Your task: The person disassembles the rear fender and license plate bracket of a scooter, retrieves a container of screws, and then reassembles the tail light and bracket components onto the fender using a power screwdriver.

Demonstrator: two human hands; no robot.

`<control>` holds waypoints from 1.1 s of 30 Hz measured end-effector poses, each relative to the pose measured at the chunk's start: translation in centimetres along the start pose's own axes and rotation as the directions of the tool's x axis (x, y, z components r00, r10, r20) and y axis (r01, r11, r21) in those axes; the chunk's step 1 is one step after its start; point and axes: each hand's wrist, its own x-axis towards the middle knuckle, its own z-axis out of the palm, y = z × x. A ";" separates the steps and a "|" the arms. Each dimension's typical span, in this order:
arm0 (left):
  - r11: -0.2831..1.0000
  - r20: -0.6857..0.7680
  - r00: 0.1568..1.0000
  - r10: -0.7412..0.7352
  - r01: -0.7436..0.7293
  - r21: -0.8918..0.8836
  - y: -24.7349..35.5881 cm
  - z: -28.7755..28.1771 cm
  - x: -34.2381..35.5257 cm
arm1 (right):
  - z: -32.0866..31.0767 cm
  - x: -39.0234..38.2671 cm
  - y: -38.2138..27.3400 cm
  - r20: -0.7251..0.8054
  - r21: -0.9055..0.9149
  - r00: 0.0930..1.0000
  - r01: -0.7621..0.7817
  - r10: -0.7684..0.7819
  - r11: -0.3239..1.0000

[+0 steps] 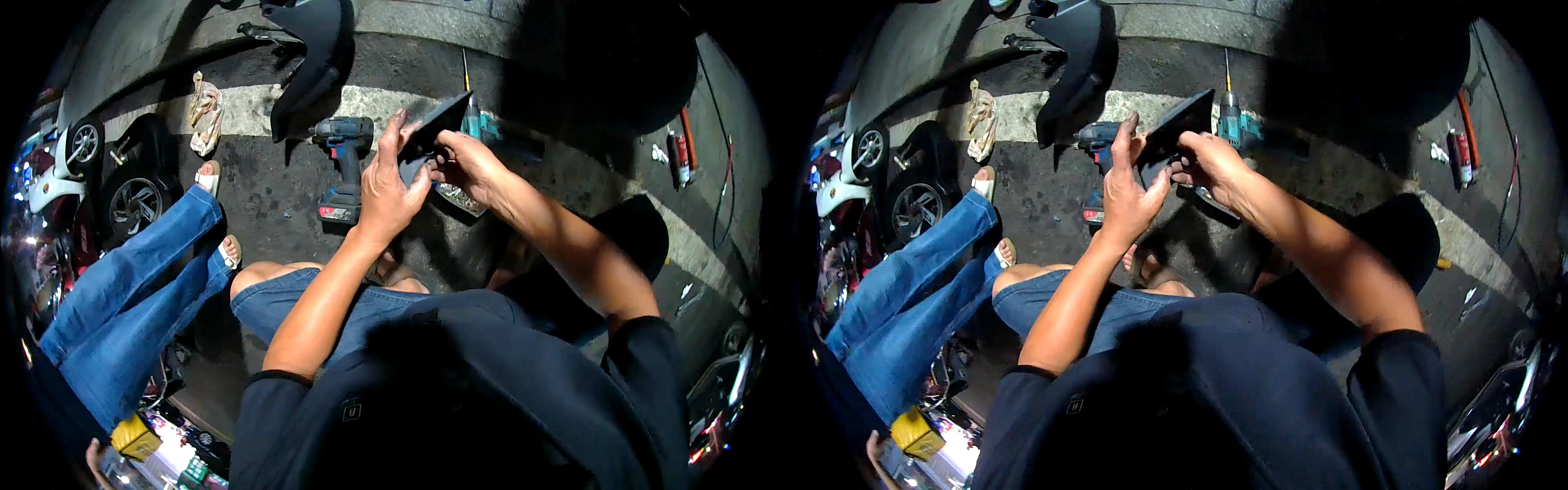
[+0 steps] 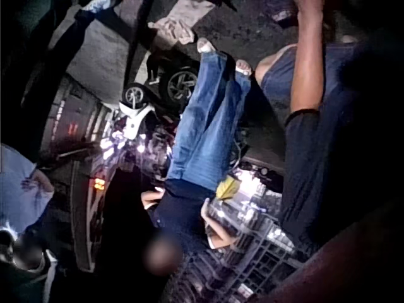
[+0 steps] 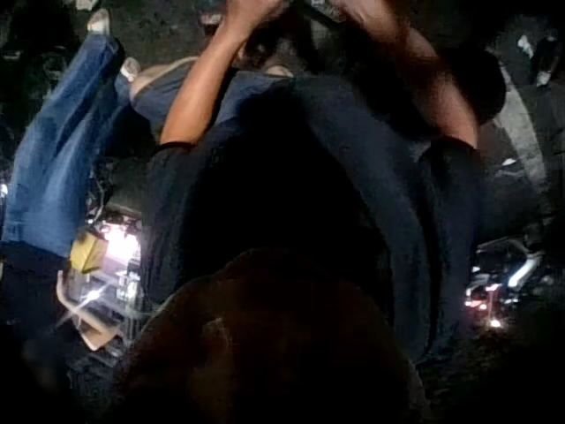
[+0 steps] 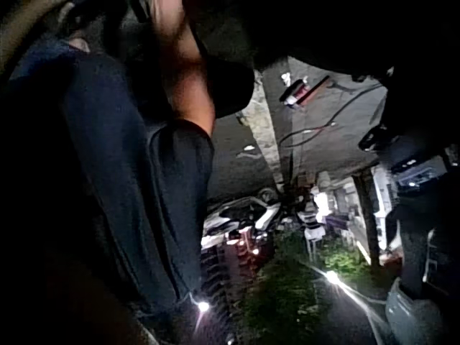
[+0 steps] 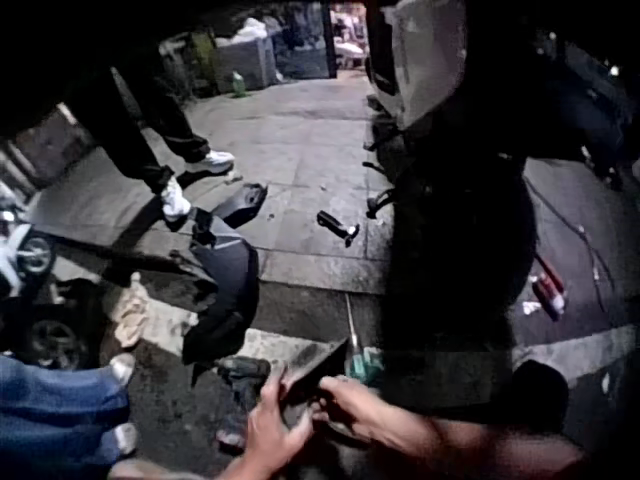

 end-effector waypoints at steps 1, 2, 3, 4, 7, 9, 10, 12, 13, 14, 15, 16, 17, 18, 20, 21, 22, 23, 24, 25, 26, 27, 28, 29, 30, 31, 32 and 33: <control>0.998 0.000 1.000 0.008 -0.008 -0.057 0.2 -0.3 0.0 | 0.4 -0.3 -0.2 0.024 -0.003 0.999 0.030 -0.030 1.000; 0.984 -0.033 0.998 -0.058 0.052 -0.171 0.6 -0.5 -0.1 | 0.6 -0.3 -0.2 0.011 0.030 0.997 0.075 -0.076 0.997; 0.968 -0.052 0.996 -0.066 0.051 -0.247 0.7 -0.7 -0.1 | 0.8 -0.8 -0.4 0.030 0.024 0.994 0.102 -0.103 0.994; 0.942 -0.067 0.996 -0.066 0.040 -0.332 0.9 -0.8 0.2 | 0.9 -1.8 -1.0 0.041 0.017 0.990 0.137 -0.138 0.990; 0.934 0.050 0.983 -0.177 0.184 -0.307 0.0 -2.1 -0.1 | 2.0 -2.8 -0.9 0.049 0.051 0.960 0.274 -0.277 0.960; 0.834 0.214 0.911 -0.353 0.410 -0.370 -0.4 -2.6 -0.6 | 2.5 -3.5 -0.5 0.070 0.029 0.916 0.394 -0.395 0.919; 0.712 0.281 0.879 -0.386 0.478 -0.515 0.1 -2.4 -0.6 | 1.4 -3.2 0.1 0.096 0.010 0.874 0.477 -0.476 0.879; 0.505 0.386 0.819 -0.425 0.569 -0.649 1.2 -3.1 -0.3 | 0.6 -3.4 0.4 0.266 0.029 0.813 0.530 -0.518 0.847; 0.501 0.383 0.822 -0.421 0.563 -0.657 1.0 -3.1 -0.3 | 0.2 -3.2 0.6 0.267 0.019 0.812 0.533 -0.518 0.846; 0.702 0.267 0.896 -0.355 0.444 -0.558 0.5 -2.9 -0.3 | -0.1 -3.0 0.8 0.271 0.047 0.798 0.547 -0.538 0.836; 0.857 0.163 0.952 -0.257 0.303 -0.416 0.2 -2.8 -0.2 | -0.4 -2.9 0.8 0.273 0.076 0.784 0.561 -0.558 0.825; 0.855 0.163 0.953 -0.255 0.301 -0.422 0.0 -2.8 0.1 | -0.3 -3.1 0.5 0.192 0.003 0.858 0.485 -0.476 0.874; 0.922 0.076 0.980 -0.185 0.200 -0.333 -0.1 -3.0 0.3 | -0.4 -3.0 0.5 0.210 -0.015 0.856 0.486 -0.473 0.874; 0.968 -0.004 0.995 -0.103 0.100 -0.231 -0.3 -3.1 0.6 | -0.5 -2.9 0.6 0.226 -0.032 0.854 0.488 -0.469 0.873; 0.954 -0.008 0.993 -0.116 0.109 -0.279 -0.5 -3.0 0.9 | -0.4 -2.6 0.7 0.211 -0.063 0.835 0.530 -0.508 0.846; 0.961 -0.024 0.994 -0.111 0.101 -0.257 -0.5 -3.0 1.0 | -0.7 -2.3 0.7 0.195 -0.234 0.830 0.557 -0.523 0.797; 0.968 -0.040 0.994 -0.105 0.093 -0.235 -0.5 -3.0 1.1 | -0.7 -2.3 0.6 0.182 -0.399 0.822 0.563 -0.539 0.724; 0.968 -0.045 0.994 -0.097 0.084 -0.236 -0.5 -3.0 1.2 | -0.4 -2.2 0.7 0.184 -0.091 0.834 0.542 -0.520 0.836; 0.967 -0.044 0.995 -0.093 0.080 -0.242 -0.4 -3.0 1.4 | -0.4 -2.2 0.5 0.180 -0.095 0.832 0.546 -0.525 0.833; 0.975 -0.053 0.996 -0.074 0.061 -0.212 -0.2 -3.3 1.6 | -0.1 -2.3 0.4 0.193 -0.179 0.815 0.577 -0.546 0.797; 0.983 -0.061 0.997 -0.055 0.043 -0.181 -0.1 -3.6 1.7 | 0.2 -2.3 0.4 0.209 -0.259 0.797 0.603 -0.566 0.754; 0.982 -0.068 0.996 -0.059 0.046 -0.181 -0.2 -3.8 1.8 | 0.7 -2.3 0.3 0.194 -0.279 0.794 0.608 -0.576 0.744; 0.982 -0.065 0.996 -0.056 0.043 -0.182 -0.2 -3.8 1.9 | 0.8 -2.0 0.5 0.195 -0.194 0.771 0.636 -0.606 0.747; 0.982 -0.088 0.995 -0.049 0.032 -0.187 -0.2 -3.7 2.0 | 0.9 -1.9 0.5 0.173 -0.262 0.765 0.643 -0.620 0.720; 0.981 -0.110 0.993 -0.042 0.020 -0.192 -0.3 -3.6 2.1 | 0.9 -1.8 0.4 0.151 -0.330 0.758 0.644 -0.635 0.690; 0.984 -0.128 0.991 -0.030 0.007 -0.178 -0.4 -3.5 2.2 | 1.1 -1.9 0.1 0.169 -0.330 0.756 0.648 -0.633 0.686; 0.984 -0.124 0.992 -0.029 0.007 -0.177 -0.5 -3.4 2.3 | 1.3 -2.0 -0.2 0.186 -0.330 0.754 0.652 -0.630 0.683; 0.983 -0.135 0.990 -0.030 0.005 -0.182 -0.6 -3.2 2.4 | 1.5 -2.1 -0.8 0.239 -0.436 0.707 0.690 -0.665 0.578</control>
